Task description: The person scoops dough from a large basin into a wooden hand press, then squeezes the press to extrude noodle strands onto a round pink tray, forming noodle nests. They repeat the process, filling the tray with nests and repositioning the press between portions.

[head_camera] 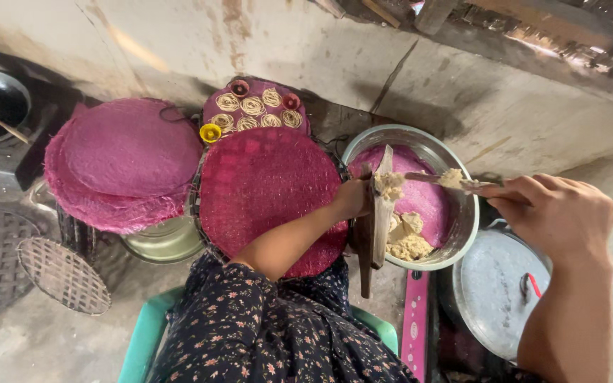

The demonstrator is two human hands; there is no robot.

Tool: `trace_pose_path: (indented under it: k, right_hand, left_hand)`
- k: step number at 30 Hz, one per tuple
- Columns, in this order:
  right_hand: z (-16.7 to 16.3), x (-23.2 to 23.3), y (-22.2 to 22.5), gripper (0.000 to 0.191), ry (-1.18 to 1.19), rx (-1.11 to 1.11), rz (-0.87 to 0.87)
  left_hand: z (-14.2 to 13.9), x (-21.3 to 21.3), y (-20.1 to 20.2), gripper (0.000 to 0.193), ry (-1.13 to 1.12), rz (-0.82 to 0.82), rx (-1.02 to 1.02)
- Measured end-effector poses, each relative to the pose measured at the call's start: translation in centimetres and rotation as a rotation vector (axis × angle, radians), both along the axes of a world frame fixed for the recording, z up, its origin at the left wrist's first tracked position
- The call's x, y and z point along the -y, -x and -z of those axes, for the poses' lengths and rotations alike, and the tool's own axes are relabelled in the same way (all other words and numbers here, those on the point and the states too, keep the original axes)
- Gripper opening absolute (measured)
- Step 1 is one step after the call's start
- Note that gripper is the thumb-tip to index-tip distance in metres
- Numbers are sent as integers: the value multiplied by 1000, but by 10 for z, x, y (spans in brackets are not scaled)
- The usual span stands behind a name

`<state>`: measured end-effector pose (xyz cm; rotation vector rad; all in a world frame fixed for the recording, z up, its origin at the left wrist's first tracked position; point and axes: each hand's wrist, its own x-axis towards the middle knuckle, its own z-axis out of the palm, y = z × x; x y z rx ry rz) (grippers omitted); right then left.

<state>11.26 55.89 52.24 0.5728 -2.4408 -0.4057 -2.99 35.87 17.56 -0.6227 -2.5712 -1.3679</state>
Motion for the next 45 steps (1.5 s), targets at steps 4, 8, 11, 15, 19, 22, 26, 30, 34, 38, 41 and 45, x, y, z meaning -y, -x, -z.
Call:
trace_pose_path:
  k: [4,8,11,15,19,22,26,30,34,38,41,45]
  right_hand:
    - [14,9,9,7,22,187,-40]
    - [34,10,27,6,-47,293,-87]
    - [61,31,36,15,-250,312,-91]
    - [68,39,28,14,-191,266,-161]
    - [25,-8,11,11,8,154,-43]
    - [20,-20,12,21,-39,45,79]
    - [31,-13,16,17,58,194,57]
    - [38,-3,22,21,-25,344,95]
    - [68,23,35,25,-175,378,18]
    - [87,27,36,21,-99,327,-135]
    - [77,-2,24,25,6,277,-96]
    - [99,-37,-11,24,397,200,6]
  left_hand:
    - [-6,-4,-6,38,140,20,66]
    - [-11,-11,-15,31,174,42,-4]
    - [-15,-16,-20,27,160,70,26]
    - [-15,-9,-13,32,180,93,26]
    - [-7,0,4,33,185,47,58]
    - [-1,-2,10,32,154,12,70]
    - [2,-10,5,45,175,33,-20]
    - [-7,-13,-9,35,187,35,-39]
    - [-20,-14,-20,29,211,50,53]
    - [-22,-10,-18,32,193,75,78]
    - [-15,-3,-5,46,221,77,118]
    - [-3,3,16,38,238,52,-9]
